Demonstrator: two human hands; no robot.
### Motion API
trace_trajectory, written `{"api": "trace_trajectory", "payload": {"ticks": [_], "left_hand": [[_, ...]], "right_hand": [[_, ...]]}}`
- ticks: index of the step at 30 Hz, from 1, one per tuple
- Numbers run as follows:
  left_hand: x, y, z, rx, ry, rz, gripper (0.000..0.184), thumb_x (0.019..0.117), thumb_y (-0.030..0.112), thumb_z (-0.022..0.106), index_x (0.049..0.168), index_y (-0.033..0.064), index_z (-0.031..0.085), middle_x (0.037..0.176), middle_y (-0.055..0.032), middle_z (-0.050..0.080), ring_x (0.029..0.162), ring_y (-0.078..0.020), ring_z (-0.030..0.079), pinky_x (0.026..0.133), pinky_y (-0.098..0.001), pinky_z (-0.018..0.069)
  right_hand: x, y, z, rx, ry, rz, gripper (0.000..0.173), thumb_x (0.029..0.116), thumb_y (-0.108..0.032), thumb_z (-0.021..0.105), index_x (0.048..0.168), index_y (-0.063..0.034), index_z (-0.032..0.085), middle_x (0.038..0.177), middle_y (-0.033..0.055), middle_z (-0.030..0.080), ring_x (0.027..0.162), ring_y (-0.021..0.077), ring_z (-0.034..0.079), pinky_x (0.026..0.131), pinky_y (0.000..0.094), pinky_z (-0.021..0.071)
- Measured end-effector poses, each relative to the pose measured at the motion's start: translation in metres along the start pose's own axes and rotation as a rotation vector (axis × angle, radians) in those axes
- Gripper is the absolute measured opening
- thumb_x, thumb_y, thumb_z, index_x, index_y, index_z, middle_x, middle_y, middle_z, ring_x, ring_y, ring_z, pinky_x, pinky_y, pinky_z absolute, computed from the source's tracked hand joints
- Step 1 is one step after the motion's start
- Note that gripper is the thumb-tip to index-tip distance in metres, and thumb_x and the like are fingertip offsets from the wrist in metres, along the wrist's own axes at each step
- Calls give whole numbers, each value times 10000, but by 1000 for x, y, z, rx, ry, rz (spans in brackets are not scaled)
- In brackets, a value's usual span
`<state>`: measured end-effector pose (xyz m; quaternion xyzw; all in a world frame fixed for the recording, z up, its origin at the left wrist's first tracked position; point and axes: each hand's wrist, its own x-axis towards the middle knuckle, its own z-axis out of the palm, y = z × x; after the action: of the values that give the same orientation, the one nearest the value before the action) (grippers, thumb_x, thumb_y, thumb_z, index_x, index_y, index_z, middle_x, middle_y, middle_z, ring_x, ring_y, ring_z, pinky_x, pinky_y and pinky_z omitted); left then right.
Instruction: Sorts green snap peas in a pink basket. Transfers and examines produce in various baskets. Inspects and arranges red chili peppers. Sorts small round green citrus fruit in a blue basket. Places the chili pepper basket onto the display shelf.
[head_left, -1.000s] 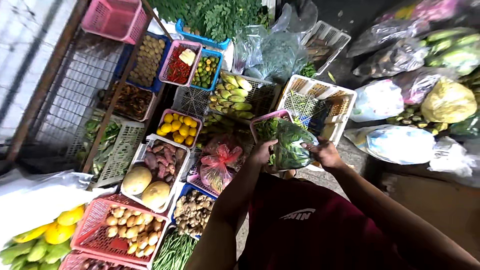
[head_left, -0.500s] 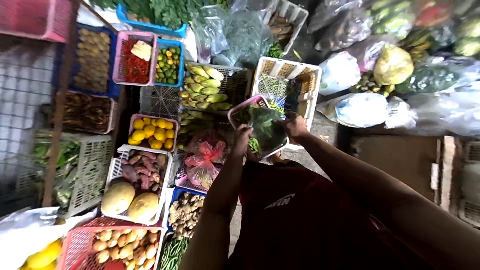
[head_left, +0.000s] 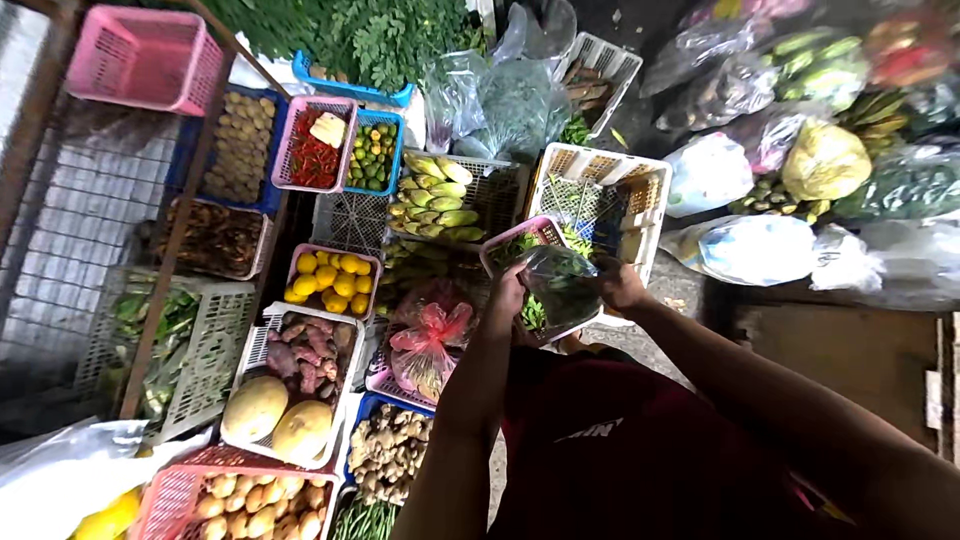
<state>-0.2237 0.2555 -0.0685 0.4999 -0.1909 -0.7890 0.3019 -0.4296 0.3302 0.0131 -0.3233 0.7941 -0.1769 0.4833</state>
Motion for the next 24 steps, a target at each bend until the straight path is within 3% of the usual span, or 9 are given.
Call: {"api": "trace_trajectory", "payload": {"ticks": [2,4,7,9,14,19,22,24], "left_hand": [[-3,-7,-10,199,-19,26,266,948,94,649,1202,16,646,1110,-127,669,1024,-221,631,920,-436,536],[-12,-19,-17,308,-22,-2,288,902,75,652,1182,9,648,1085,-136,679,981,-222,655,858,-432,565],[-19,-36,-24,202,-67,-97,262,987,78,537,1230,10,607,1044,-122,685,922,-209,675,812,-410,588],[-22,-42,-29,97,-79,-133,244,987,99,485,1185,29,609,1012,-107,679,901,-216,670,794,-419,584],[-25,-47,-29,-31,-34,-120,248,986,84,476,1193,4,586,1062,-131,661,958,-237,664,831,-436,587],[-14,-58,-16,-33,198,48,222,1044,129,518,1210,1,594,1070,-147,661,941,-229,659,828,-438,583],[-4,-61,-4,193,426,141,207,1053,148,572,1128,-18,670,1023,-161,684,915,-215,646,841,-414,553],[-6,-50,7,390,510,132,241,1056,192,587,1123,-19,683,1047,-182,695,967,-247,660,905,-433,545]], "right_hand": [[-2,-4,6,113,14,36,374,897,-221,774,1164,7,646,1040,205,686,946,312,679,854,548,568],[-5,-9,12,239,36,30,294,926,-162,732,1152,4,645,991,188,690,875,285,684,792,514,587],[-7,-20,15,382,48,3,195,950,-136,703,1094,-20,638,887,133,674,752,222,657,684,448,575],[-4,-19,19,467,57,8,162,959,-162,681,1072,-54,640,845,94,670,699,188,638,615,406,552],[4,-20,20,689,78,110,130,1009,-184,625,1079,-74,610,840,67,655,704,170,629,617,383,555],[11,-16,27,885,142,250,232,1044,-236,581,1211,-75,587,946,100,687,784,205,666,650,407,574],[12,-18,32,956,182,288,218,1055,-212,548,1211,-62,576,955,115,686,792,212,669,649,409,571],[10,-21,32,944,189,297,199,1055,-191,543,1198,-56,574,949,111,683,786,207,669,646,401,572]]}}
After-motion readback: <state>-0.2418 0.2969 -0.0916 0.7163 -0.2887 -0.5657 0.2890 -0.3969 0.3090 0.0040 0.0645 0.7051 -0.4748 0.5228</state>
